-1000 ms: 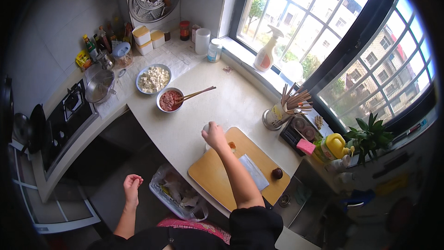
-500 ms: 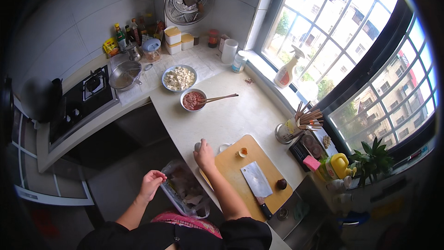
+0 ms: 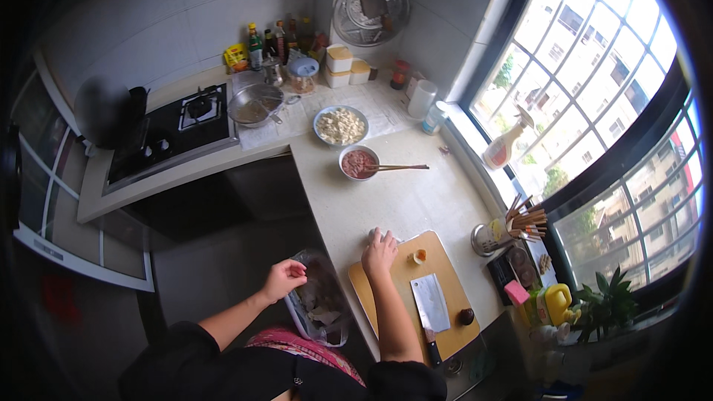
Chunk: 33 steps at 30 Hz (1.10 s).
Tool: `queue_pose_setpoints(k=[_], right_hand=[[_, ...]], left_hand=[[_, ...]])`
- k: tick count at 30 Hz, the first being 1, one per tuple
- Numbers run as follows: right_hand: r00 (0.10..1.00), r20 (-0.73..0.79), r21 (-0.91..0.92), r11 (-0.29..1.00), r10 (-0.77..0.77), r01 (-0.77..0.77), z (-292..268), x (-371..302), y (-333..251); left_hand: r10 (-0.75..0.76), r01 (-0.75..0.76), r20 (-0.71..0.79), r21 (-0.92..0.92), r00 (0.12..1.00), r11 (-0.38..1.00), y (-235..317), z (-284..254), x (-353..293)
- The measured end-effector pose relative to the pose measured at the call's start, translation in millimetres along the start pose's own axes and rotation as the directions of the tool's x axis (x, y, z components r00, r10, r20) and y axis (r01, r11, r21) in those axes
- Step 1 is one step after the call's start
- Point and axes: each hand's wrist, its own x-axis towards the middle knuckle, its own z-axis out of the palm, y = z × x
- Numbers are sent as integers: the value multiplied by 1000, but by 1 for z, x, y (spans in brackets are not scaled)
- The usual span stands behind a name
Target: The person peels a dark-skinned fruit over a trash bin, discards the peel, and places the fruit on a cutting board. They then retrieve an orange ladle, fill it with water from the sink, and pour the water into a wok on the stove. Finally, they pick up a pink plastic colander and place it on the counter.
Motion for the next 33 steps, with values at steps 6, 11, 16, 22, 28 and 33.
queue_pose_setpoints(k=[6, 11, 16, 22, 28, 33], right_hand=[[892, 368, 360, 924, -263, 124, -50, -59, -32], [559, 540, 756, 655, -629, 7, -44, -159, -61], [314, 593, 788, 614, -741, -39, -5, -259, -118], [353, 622, 752, 659, -699, -18, 33, -307, -182], [229, 763, 609, 554, -605, -568, 152, -326, -229], [433, 833, 526, 733, -344, -430, 148, -321, -339]], left_hand=[[-72, 110, -114, 372, 991, 922, -74, -48, -60], [-466, 566, -377, 731, 801, 382, -149, -130, -239], [-823, 865, -363, 422, 437, 273, -233, -166, -372], [-431, 648, -720, 34, 544, 761, -207, -229, -405], [184, 482, -872, 413, 453, 773, -95, -396, -497], [271, 492, -855, 483, 441, 724, 6, -544, -544]])
